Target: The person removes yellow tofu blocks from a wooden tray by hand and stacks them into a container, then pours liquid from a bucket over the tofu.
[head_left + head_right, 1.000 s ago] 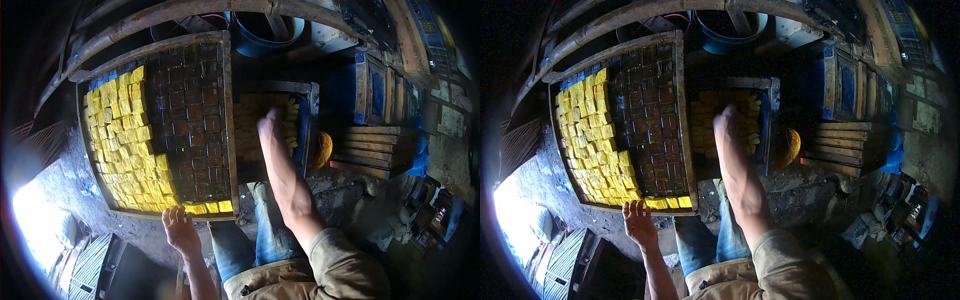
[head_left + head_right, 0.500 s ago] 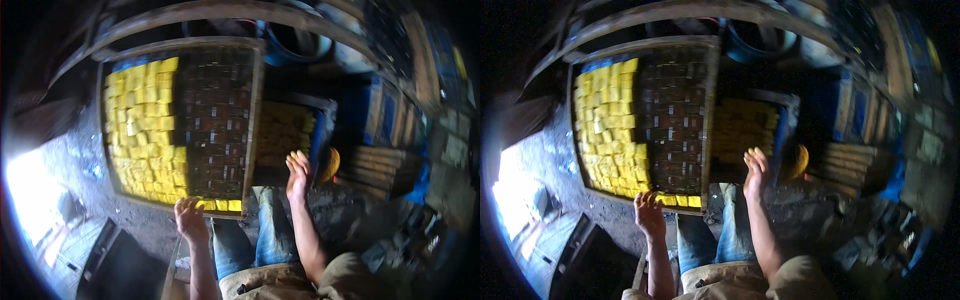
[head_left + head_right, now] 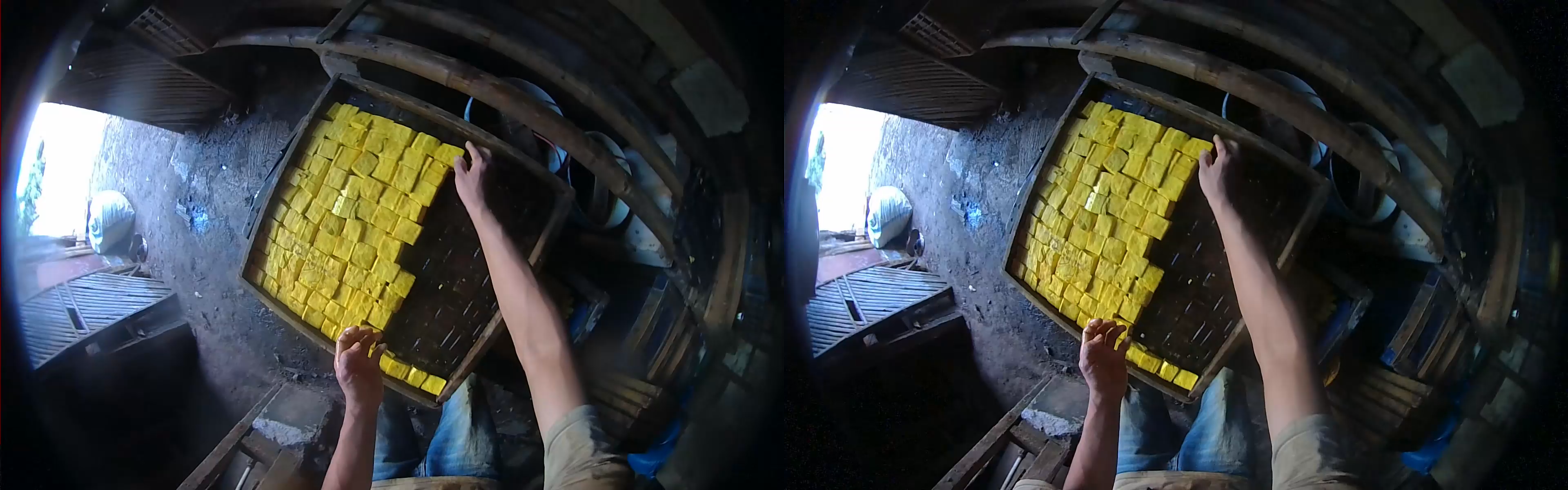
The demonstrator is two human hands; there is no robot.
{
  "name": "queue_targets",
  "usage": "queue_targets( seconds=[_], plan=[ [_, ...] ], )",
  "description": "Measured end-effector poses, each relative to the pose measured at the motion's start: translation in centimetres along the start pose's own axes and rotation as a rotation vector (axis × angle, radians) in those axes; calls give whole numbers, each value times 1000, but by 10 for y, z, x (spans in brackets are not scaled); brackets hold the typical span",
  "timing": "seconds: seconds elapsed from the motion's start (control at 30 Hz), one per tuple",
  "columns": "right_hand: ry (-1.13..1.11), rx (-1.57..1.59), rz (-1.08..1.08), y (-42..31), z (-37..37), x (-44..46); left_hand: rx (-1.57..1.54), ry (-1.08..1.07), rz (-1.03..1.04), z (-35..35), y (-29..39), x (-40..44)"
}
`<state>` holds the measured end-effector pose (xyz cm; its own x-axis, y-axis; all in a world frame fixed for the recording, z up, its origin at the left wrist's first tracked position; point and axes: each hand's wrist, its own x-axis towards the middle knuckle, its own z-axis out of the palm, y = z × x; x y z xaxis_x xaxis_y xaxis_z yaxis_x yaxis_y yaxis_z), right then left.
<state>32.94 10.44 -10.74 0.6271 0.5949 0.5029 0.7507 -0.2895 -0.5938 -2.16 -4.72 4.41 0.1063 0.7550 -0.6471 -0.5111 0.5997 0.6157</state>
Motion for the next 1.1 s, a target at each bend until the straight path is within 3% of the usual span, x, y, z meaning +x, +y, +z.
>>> queue_targets(
  seconds=[0.07,0.13,0.17,0.23,0.3,0.37,0.43,0.57,0.6,0.63,0.7,0.73,0.87,0.93,0.97,1.07,1.1],
  plan=[
    [38,-196,-111,-5,12,14,-18,-3,-11,3,4,15],
    [-221,-117,-75,-25,-3,17,-23,-24,-43,5,12,33],
    [-226,-129,-81,-33,-10,19,-33,-25,-53,9,16,43],
    [-392,172,296,-43,-16,22,-45,-71,-85,16,27,64],
    [-309,587,356,-32,-2,30,-58,-85,-89,27,38,86],
    [-415,494,272,-39,12,46,-49,-125,-92,42,48,108],
    [-544,-51,110,-53,20,56,-56,-132,-103,60,53,129],
    [-513,-372,43,-69,29,34,-38,-201,-99,89,58,167],
    [-434,-239,-111,-58,31,26,-39,-219,-112,94,58,175],
    [-440,-241,-114,-68,22,32,-40,-238,-123,99,58,184],
    [-656,126,227,-83,6,47,-57,-230,-140,105,56,201],
    [-581,243,320,-80,12,53,-63,-231,-146,108,56,208],
    [-655,411,359,-87,35,80,-78,-241,-159,118,55,227],
    [-760,-163,133,-105,53,86,-91,-241,-167,121,56,229],
    [-748,-285,173,-118,53,83,-93,-239,-167,121,57,230],
    [-440,-329,-250,-85,83,33,-107,-252,-165,119,60,234],
    [-444,-330,-252,-92,76,36,-110,-249,-166,116,60,237]
  ],
)
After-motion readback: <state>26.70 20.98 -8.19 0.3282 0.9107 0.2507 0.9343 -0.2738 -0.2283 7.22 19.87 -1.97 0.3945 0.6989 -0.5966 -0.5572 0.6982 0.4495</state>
